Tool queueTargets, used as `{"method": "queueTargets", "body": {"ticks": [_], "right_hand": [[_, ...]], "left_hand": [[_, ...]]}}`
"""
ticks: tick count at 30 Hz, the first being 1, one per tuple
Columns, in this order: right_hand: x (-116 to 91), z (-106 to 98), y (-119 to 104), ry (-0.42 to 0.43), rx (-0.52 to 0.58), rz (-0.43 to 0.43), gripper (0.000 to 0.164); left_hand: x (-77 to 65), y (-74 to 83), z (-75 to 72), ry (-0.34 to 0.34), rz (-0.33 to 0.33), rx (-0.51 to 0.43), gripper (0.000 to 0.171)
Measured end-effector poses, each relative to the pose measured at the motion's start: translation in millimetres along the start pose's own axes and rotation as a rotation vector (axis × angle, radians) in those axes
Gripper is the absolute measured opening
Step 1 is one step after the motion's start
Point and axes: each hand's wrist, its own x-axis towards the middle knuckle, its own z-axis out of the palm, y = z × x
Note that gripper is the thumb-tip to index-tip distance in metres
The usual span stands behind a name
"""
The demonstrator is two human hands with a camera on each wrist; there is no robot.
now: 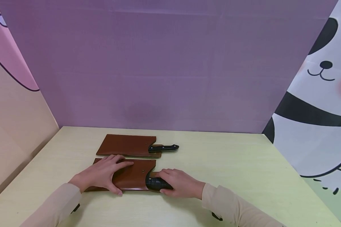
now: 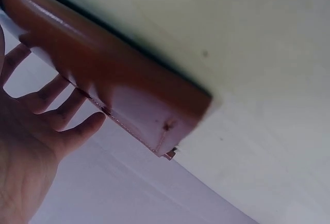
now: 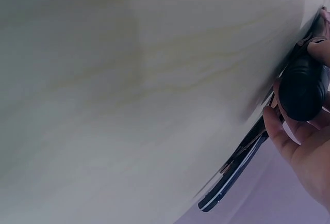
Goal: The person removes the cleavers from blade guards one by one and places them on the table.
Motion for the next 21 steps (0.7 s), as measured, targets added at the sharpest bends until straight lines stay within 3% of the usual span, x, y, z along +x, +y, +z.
{"method": "queueTargets", "body": {"ticks": [11,21], "right_hand": [[-0.6,-1.7,1.6,-0.021,0.221,0.055,0.036],[-2.7,-3.4,2.3,0.014,0.346,0.034,0.037]], "left_hand": [[0.1,0.9,-0.8,0.023,0.001,0.043,0.1],[-0.8,7.6,-7.6,0.046,0.006,0.08,0.099]]}}
